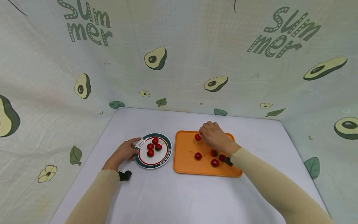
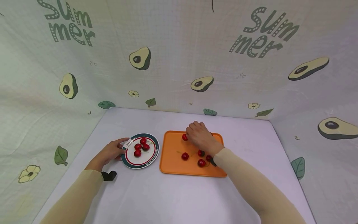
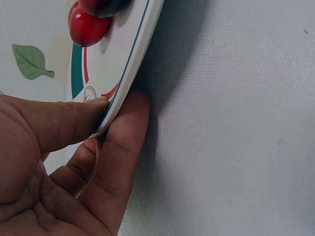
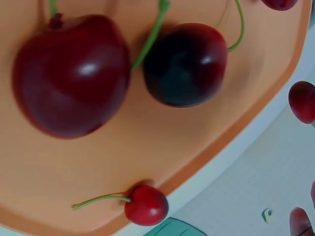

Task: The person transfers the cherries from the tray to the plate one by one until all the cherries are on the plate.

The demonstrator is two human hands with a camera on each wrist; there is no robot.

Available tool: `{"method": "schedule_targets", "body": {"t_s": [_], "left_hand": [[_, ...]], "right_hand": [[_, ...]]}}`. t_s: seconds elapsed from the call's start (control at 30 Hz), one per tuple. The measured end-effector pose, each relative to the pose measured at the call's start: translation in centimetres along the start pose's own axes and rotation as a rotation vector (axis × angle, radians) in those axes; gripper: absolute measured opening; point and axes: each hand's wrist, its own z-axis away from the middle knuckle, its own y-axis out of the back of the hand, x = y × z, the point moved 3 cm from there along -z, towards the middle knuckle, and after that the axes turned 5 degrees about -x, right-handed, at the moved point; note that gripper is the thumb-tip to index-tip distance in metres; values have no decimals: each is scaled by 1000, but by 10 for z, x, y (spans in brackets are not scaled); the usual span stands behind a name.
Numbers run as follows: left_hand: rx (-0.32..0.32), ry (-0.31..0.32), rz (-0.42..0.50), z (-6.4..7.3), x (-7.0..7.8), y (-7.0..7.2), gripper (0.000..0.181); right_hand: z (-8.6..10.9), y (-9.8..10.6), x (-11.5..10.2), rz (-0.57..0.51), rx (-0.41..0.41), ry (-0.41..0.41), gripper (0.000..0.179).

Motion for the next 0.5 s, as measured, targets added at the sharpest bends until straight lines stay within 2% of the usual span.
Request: {"method": "schedule_targets", "body": {"t_s": [0.5], "left_hand": [[3, 21, 19, -3, -2, -1, 67]], "right_hand": [[-20, 3, -14, -33, 3, 29, 11]]}}
